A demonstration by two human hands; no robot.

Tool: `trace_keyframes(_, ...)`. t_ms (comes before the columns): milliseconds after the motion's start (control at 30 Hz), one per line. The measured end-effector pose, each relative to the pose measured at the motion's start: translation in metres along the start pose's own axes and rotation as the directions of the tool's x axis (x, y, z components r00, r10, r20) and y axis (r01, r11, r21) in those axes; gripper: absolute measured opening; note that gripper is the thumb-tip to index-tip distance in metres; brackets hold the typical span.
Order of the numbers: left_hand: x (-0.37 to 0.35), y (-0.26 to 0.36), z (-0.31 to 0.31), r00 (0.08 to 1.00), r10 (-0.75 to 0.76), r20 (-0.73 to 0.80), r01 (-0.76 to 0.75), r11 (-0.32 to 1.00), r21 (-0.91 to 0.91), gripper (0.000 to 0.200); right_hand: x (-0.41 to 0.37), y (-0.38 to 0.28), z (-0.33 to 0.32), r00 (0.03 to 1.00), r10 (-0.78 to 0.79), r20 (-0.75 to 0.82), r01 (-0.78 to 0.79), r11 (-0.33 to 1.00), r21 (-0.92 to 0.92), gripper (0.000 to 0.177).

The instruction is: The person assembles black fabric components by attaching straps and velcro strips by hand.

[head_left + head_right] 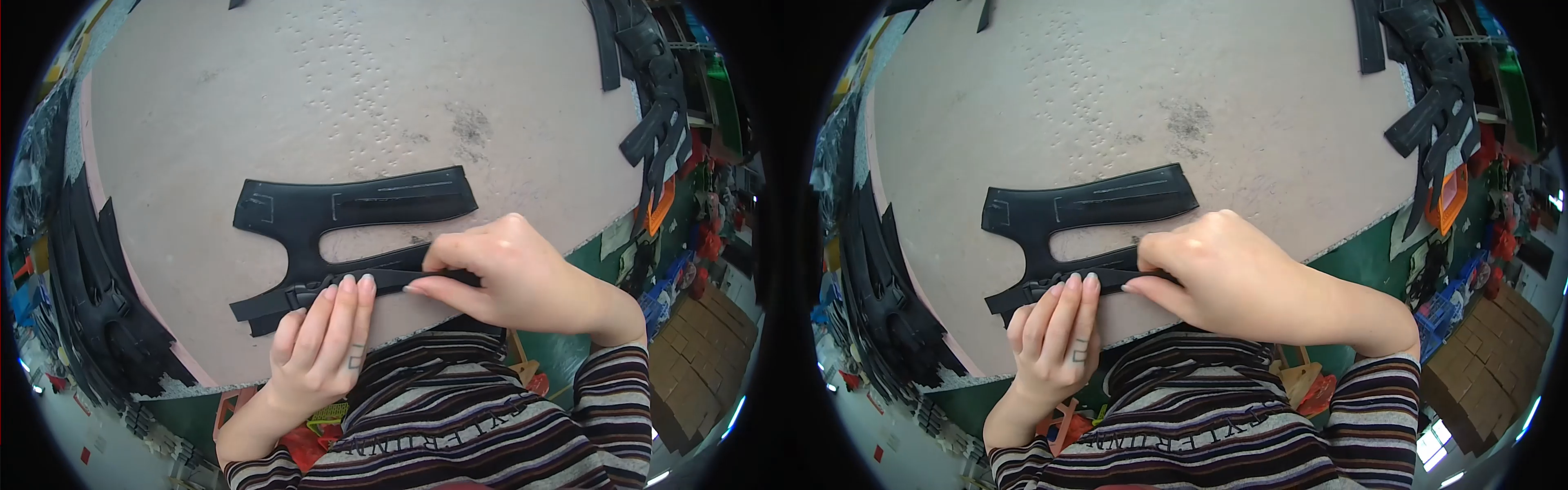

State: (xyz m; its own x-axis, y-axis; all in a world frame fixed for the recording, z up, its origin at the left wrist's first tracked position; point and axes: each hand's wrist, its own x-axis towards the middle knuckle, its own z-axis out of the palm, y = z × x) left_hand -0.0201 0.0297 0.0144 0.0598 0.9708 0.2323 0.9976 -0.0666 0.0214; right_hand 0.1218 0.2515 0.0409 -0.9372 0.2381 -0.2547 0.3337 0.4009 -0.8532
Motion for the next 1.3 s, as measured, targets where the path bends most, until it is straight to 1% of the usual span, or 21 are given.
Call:
trace_keyframes(67, 0.0, 0.001, 0.002, 1.0, -0.007, -0.027, 0.007, 1.0, -0.007, 0.04, -0.023, 0.006, -0.016, 0.993, 0.119, -0.012, -0.119, 0.991, 0.058, 0.023)
trace_keyframes(100, -0.002, 0.001, 0.005, 0.999, -0.017, -0.046, 0.016, 1.0, -0.024, 0.039, -0.034, 0.009, -0.023, 0.98, 0.191, -0.052, -0.185, 0.978, 0.102, 0.022)
trace_keyframes(133, -0.002, 0.002, 0.005, 0.998, -0.026, -0.048, 0.026, 1.0, -0.015, 0.037, -0.042, 0.01, -0.031, 0.933, 0.359, -0.012, -0.351, 0.918, 0.185, 0.021)
trace_keyframes(200, 0.002, 0.003, 0.005, 0.997, -0.042, -0.059, 0.043, 0.999, 0.015, 0.034, -0.05, 0.015, -0.036, 0.864, 0.503, 0.022, -0.479, 0.807, 0.345, 0.022)
trace_keyframes(300, 0.003, 0.007, 0.001, 0.999, -0.042, 0.027, 0.04, 0.998, 0.041, 0.038, -0.054, 0.028, -0.023, 0.905, 0.41, -0.114, -0.348, 0.867, 0.356, 0.019)
trace_keyframes(400, 0.003, 0.012, -0.003, 0.993, -0.04, 0.108, 0.029, 0.994, 0.103, 0.039, -0.053, 0.03, -0.023, 0.903, 0.407, -0.14, -0.352, 0.885, 0.304, 0.02)
trace_keyframes(467, 0.007, 0.018, -0.005, 0.989, -0.057, 0.133, 0.038, 0.99, 0.136, 0.041, -0.053, 0.03, -0.023, 0.92, 0.358, -0.156, -0.312, 0.914, 0.258, 0.02)
trace_keyframes(600, 0.011, 0.019, -0.008, 0.982, -0.078, 0.172, 0.06, 0.992, 0.112, 0.046, -0.055, 0.033, -0.02, 0.942, 0.263, -0.207, -0.219, 0.952, 0.214, 0.02)
trace_keyframes(667, 0.008, 0.019, -0.007, 0.98, -0.078, 0.18, 0.064, 0.995, 0.082, 0.051, -0.055, 0.033, -0.022, 0.944, 0.263, -0.201, -0.219, 0.951, 0.218, 0.02)
trace_keyframes(700, 0.009, 0.018, -0.007, 0.981, -0.074, 0.177, 0.057, 0.993, 0.102, 0.047, -0.054, 0.033, -0.022, 0.944, 0.264, -0.198, -0.219, 0.95, 0.223, 0.02)
trace_keyframes(800, 0.012, 0.017, -0.007, 0.983, -0.068, 0.171, 0.044, 0.989, 0.141, 0.042, -0.053, 0.032, -0.022, 0.958, 0.207, -0.197, -0.197, 0.978, 0.071, 0.021)
trace_keyframes(833, 0.012, 0.017, -0.007, 0.983, -0.069, 0.171, 0.045, 0.989, 0.139, 0.042, -0.053, 0.027, -0.027, 0.964, 0.223, -0.142, -0.237, 0.967, -0.089, 0.022)
trace_keyframes(900, 0.012, 0.016, -0.009, 0.983, -0.062, 0.176, 0.04, 0.991, 0.125, 0.041, -0.053, 0.014, -0.039, 0.958, 0.283, -0.047, -0.278, 0.872, -0.404, 0.026)
trace_keyframes(933, 0.012, 0.015, -0.009, 0.982, -0.058, 0.178, 0.038, 0.993, 0.114, 0.04, -0.056, 0.015, -0.033, 0.99, 0.073, -0.122, -0.122, 0.879, -0.46, 0.028)
trace_keyframes(967, 0.012, 0.014, -0.009, 0.982, -0.058, 0.179, 0.04, 0.994, 0.102, 0.039, -0.059, 0.018, -0.019, 0.974, -0.145, -0.175, 0.031, 0.848, -0.528, 0.03)
trace_keyframes(1000, 0.008, 0.012, -0.008, 0.983, -0.054, 0.175, 0.04, 0.996, 0.082, 0.038, -0.063, 0.02, -0.001, 0.911, -0.356, -0.207, 0.17, 0.783, -0.598, 0.033)
trace_keyframes(1067, 0.001, 0.007, -0.003, 0.985, -0.039, 0.169, 0.032, 0.999, 0.041, 0.037, -0.054, 0.015, 0.05, 0.85, -0.513, -0.12, 0.37, 0.744, -0.555, 0.052)
trace_keyframes(1100, 0.002, 0.007, -0.002, 0.989, -0.033, 0.143, 0.03, 0.999, 0.024, 0.036, -0.054, 0.019, 0.062, 0.879, -0.462, -0.12, 0.332, 0.773, -0.54, 0.06)
trace_keyframes(1167, 0.006, 0.01, -0.004, 0.985, -0.042, 0.166, 0.03, 0.997, 0.07, 0.038, -0.056, 0.024, 0.075, 0.929, -0.354, -0.109, 0.255, 0.825, -0.505, 0.076)
trace_keyframes(1200, 0.007, 0.013, -0.007, 0.982, -0.055, 0.181, 0.038, 0.995, 0.097, 0.039, -0.063, 0.025, 0.072, 0.95, -0.295, -0.102, 0.204, 0.834, -0.513, 0.079)
trace_keyframes(1300, 0.012, 0.014, -0.006, 0.986, -0.067, 0.155, 0.061, 0.997, 0.041, 0.042, -0.092, 0.033, 0.046, 0.982, -0.149, -0.115, 0.066, 0.846, -0.53, 0.083)
